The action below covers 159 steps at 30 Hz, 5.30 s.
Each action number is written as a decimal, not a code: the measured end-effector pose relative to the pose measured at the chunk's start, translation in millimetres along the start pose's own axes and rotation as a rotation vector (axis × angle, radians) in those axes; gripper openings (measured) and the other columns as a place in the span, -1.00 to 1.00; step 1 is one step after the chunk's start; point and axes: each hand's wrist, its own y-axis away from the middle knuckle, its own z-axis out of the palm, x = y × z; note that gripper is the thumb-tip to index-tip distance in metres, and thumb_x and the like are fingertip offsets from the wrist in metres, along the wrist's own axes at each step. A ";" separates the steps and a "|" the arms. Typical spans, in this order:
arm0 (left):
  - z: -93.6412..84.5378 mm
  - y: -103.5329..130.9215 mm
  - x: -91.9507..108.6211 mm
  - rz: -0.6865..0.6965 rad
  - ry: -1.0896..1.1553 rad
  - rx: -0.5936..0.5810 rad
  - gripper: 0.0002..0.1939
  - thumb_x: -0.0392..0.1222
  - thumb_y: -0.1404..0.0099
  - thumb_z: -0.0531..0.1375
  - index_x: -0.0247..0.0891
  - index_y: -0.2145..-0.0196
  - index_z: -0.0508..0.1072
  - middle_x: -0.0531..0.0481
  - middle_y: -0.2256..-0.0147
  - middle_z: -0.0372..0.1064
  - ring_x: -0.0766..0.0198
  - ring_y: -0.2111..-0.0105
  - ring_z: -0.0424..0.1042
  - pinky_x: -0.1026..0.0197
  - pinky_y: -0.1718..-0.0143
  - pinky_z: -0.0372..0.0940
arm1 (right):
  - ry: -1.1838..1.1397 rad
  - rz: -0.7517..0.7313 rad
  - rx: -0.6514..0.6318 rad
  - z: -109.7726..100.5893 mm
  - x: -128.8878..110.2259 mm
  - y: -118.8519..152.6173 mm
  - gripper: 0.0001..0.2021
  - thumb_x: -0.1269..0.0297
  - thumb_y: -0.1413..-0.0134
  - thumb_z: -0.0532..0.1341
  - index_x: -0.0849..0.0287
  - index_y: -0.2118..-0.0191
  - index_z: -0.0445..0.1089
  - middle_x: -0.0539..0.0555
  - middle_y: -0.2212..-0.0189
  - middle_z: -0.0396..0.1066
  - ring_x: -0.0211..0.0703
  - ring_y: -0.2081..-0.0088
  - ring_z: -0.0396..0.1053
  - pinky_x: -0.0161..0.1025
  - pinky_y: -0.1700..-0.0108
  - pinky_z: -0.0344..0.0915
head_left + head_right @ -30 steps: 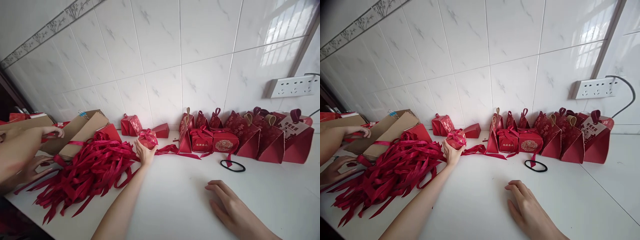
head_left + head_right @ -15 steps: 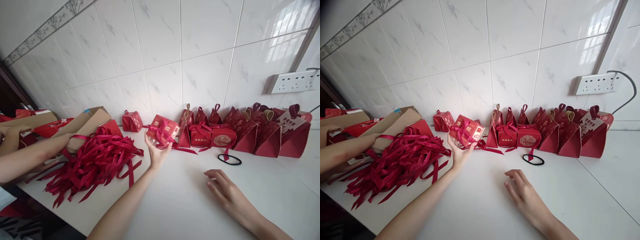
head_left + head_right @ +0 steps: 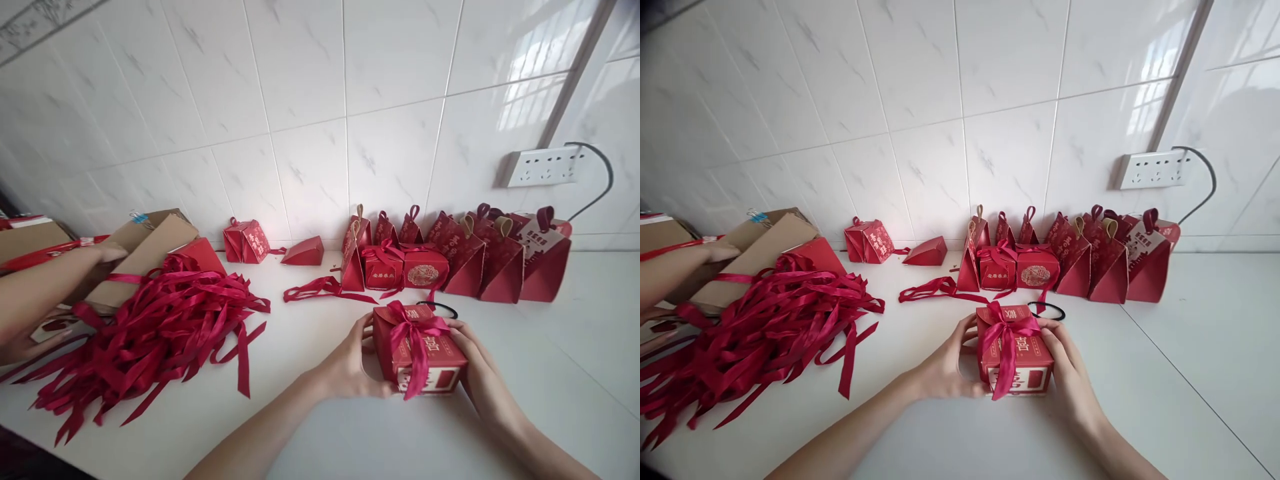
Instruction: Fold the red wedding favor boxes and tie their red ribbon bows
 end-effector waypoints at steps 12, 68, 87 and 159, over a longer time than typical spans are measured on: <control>8.1 2.8 8.9 -0.002 0.311 0.320 -0.33 0.32 -0.18 0.12 -0.23 -0.06 0.29 -0.20 -0.12 0.29 -0.04 -0.15 0.27 -0.04 -0.18 0.20 | 0.282 -0.365 -0.134 3.8 -9.2 14.5 -0.64 -0.09 -0.25 0.00 0.07 0.06 0.22 0.15 0.01 0.33 0.02 0.03 0.36 -0.08 0.06 0.37; 23.2 15.8 36.0 0.189 -0.194 0.495 -0.27 0.08 -0.23 0.23 -0.04 -0.26 0.02 -0.11 -0.33 -0.12 -0.03 -0.33 -0.05 -0.11 -0.25 0.14 | 0.523 -0.704 -0.402 12.9 -19.4 29.0 -0.60 0.24 -0.04 0.33 0.06 0.19 0.03 0.27 -0.20 0.02 0.07 -0.23 0.13 0.06 -0.13 0.28; 15.9 8.2 24.7 0.393 -0.677 0.698 -0.90 -0.22 -0.25 0.27 -0.21 0.31 0.38 -0.14 -0.10 0.21 0.00 -0.19 0.22 -0.11 -0.12 0.29 | 0.110 -0.275 -0.337 16.5 -29.1 36.9 -0.79 0.20 -0.19 0.22 0.16 0.41 0.29 0.10 -0.17 0.14 0.01 -0.17 0.23 0.14 -0.19 0.27; 14.1 7.5 30.4 0.180 -0.330 0.482 -0.80 -0.15 -0.30 0.14 -0.19 0.48 0.32 -0.10 -0.06 0.33 0.10 -0.13 0.32 0.06 0.01 0.43 | 0.092 -0.182 -0.199 2.5 -43.7 25.5 -0.61 -0.07 -0.05 0.29 0.18 0.49 0.32 0.20 -0.14 0.25 0.19 -0.19 0.20 0.12 -0.06 0.31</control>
